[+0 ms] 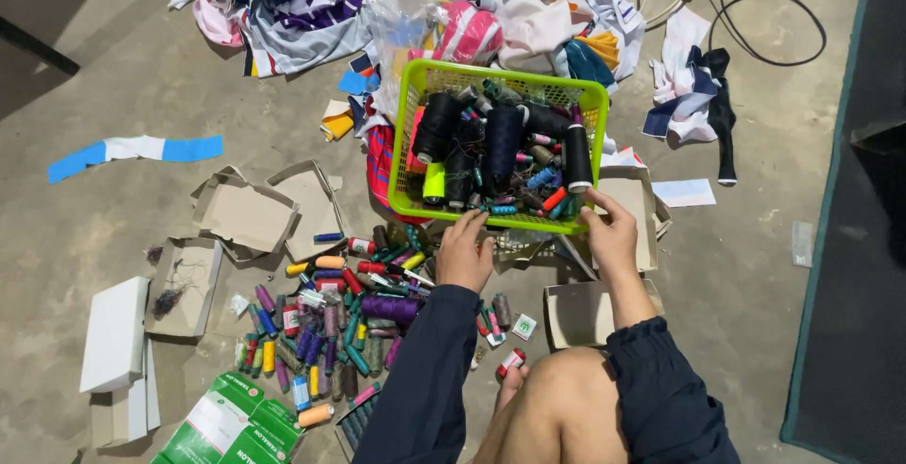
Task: The person sits on the floor and sorts a large pile of colorful thread spools. They pick up individual spools, rotate them in their hands, and place them into a cardboard box or a green plastic basket. The person also moves the basket and other items on the floor to organize the workspace.
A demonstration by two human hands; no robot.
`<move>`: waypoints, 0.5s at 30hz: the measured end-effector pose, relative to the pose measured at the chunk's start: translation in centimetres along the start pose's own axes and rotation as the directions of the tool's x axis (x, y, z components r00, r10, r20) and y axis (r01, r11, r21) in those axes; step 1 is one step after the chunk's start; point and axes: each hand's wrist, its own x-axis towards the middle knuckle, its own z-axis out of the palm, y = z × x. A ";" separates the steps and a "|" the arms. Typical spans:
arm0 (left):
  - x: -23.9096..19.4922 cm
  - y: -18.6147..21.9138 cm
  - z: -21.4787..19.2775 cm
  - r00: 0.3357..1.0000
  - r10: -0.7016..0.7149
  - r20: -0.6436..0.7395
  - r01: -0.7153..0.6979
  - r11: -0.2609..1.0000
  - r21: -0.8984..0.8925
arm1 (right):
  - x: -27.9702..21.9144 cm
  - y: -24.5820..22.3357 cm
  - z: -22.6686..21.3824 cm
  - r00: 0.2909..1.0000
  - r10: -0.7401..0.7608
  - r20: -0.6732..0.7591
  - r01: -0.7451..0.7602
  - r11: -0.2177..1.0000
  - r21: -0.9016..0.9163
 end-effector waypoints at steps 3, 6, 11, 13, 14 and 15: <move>0.0 0.1 -0.2 1.000 -0.001 0.021 0.001 1.000 0.006 | -1.6 -2.7 0.5 0.990 -0.044 0.132 0.043 0.999 0.007; 0.1 0.2 -0.3 1.000 -0.004 0.018 0.003 0.999 0.034 | -2.4 -5.1 1.2 0.980 -0.078 0.183 0.104 0.985 -0.139; 1.7 -1.1 0.9 1.000 -0.018 0.015 0.017 0.999 0.051 | 1.2 1.6 0.9 0.968 -0.250 0.027 0.244 0.910 -0.336; 2.5 -0.9 0.7 0.999 -0.035 0.022 0.034 0.998 0.049 | 1.4 2.1 0.6 0.984 -0.178 0.012 0.168 0.903 -0.395; 2.8 -0.5 0.2 0.999 -0.046 0.017 0.046 0.999 0.015 | 1.0 1.6 0.4 0.987 -0.160 0.026 0.157 0.907 -0.392; 3.0 -0.1 -0.3 0.998 -0.058 0.012 0.058 0.998 -0.020 | 0.6 1.1 0.4 0.989 -0.142 0.041 0.146 0.910 -0.388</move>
